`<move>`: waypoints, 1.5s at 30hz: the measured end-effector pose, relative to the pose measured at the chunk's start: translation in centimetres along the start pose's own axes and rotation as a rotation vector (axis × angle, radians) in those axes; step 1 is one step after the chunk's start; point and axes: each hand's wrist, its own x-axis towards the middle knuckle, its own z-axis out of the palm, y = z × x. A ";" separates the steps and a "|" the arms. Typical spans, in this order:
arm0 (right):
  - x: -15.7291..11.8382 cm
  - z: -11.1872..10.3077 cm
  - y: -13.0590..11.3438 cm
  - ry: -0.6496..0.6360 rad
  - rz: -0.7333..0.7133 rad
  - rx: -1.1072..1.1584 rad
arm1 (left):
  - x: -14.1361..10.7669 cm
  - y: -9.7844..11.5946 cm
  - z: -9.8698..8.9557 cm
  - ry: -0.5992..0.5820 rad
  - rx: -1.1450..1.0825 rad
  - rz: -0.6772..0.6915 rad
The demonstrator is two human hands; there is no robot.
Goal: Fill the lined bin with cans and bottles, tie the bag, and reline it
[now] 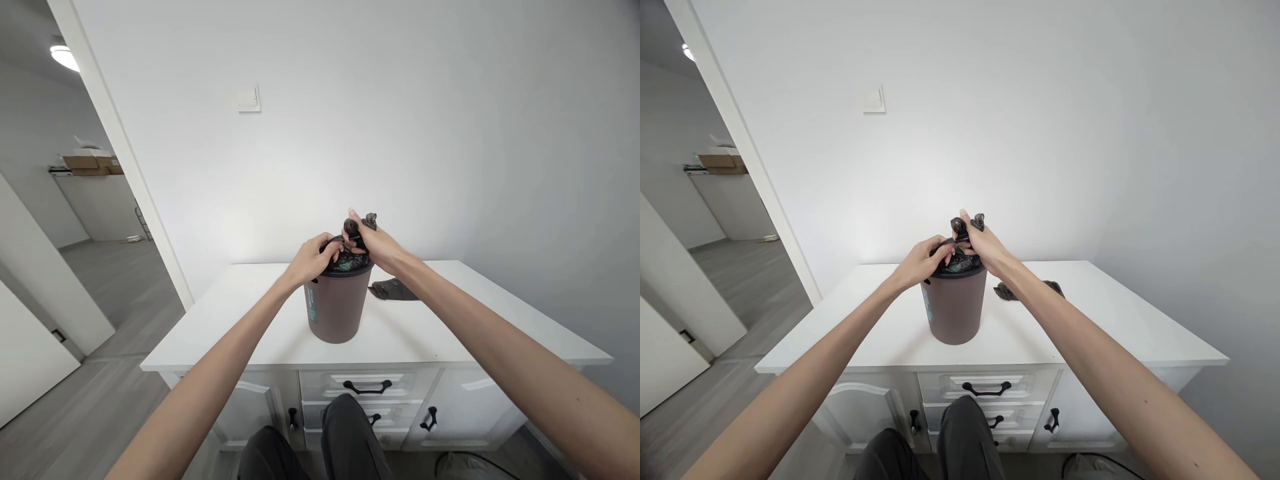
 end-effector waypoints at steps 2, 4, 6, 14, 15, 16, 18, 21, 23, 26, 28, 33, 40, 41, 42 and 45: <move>-1.0 -0.5 -0.7 -0.109 -0.046 -0.169 | 0.1 0.3 -0.3 -0.002 -0.082 -0.043; -1.7 -1.1 -1.3 -0.198 -0.087 -0.287 | 0.1 0.6 -0.5 -0.008 -0.147 -0.096; -2.1 -1.6 -1.6 -0.247 -0.143 -0.354 | 0.1 0.7 -0.6 -0.010 -0.188 -0.144; -0.8 -3.0 0.9 -0.086 -0.401 -0.618 | 0.1 0.9 -0.7 0.090 -0.250 -0.099; -0.6 -2.8 1.3 -0.044 -0.435 -0.665 | 0.1 1.0 -0.7 0.085 -0.258 -0.088; -0.4 -2.6 1.7 -0.001 -0.472 -0.716 | 0.1 1.0 -0.6 0.077 -0.275 -0.084; -0.3 -2.1 2.4 0.089 -0.551 -0.810 | 0.0 1.0 -0.6 0.066 -0.317 -0.092; -0.4 -1.3 3.1 0.206 -0.651 -0.887 | 0.0 1.0 -0.6 0.052 -0.341 -0.110; -0.5 -0.7 3.3 0.240 -0.693 -0.933 | 0.2 1.2 -0.6 0.033 -0.319 -0.129; -0.8 -0.1 3.2 0.273 -0.759 -1.022 | 0.5 1.4 -0.5 -0.005 -0.279 -0.170; -1.0 0.3 2.9 0.322 -0.800 -1.075 | 0.7 1.3 -0.3 -0.001 -0.263 -0.164; -1.5 0.2 1.8 0.270 -0.663 -1.103 | 0.6 0.5 0.3 0.040 -0.190 -0.062; -2.7 -1.5 -0.3 -0.036 -0.436 -0.920 | 0.6 -0.7 0.4 0.224 0.020 -0.042; -3.0 -1.8 -0.5 -0.075 -0.415 -0.875 | 0.7 -1.3 0.3 0.271 0.082 -0.044; -3.2 -2.1 -0.6 -0.109 -0.389 -0.828 | 0.7 -1.9 0.1 0.309 0.149 -0.049; -3.9 -3.0 -0.5 -0.183 -0.299 -0.711 | 1.0 -4.2 -0.4 0.375 0.309 -0.068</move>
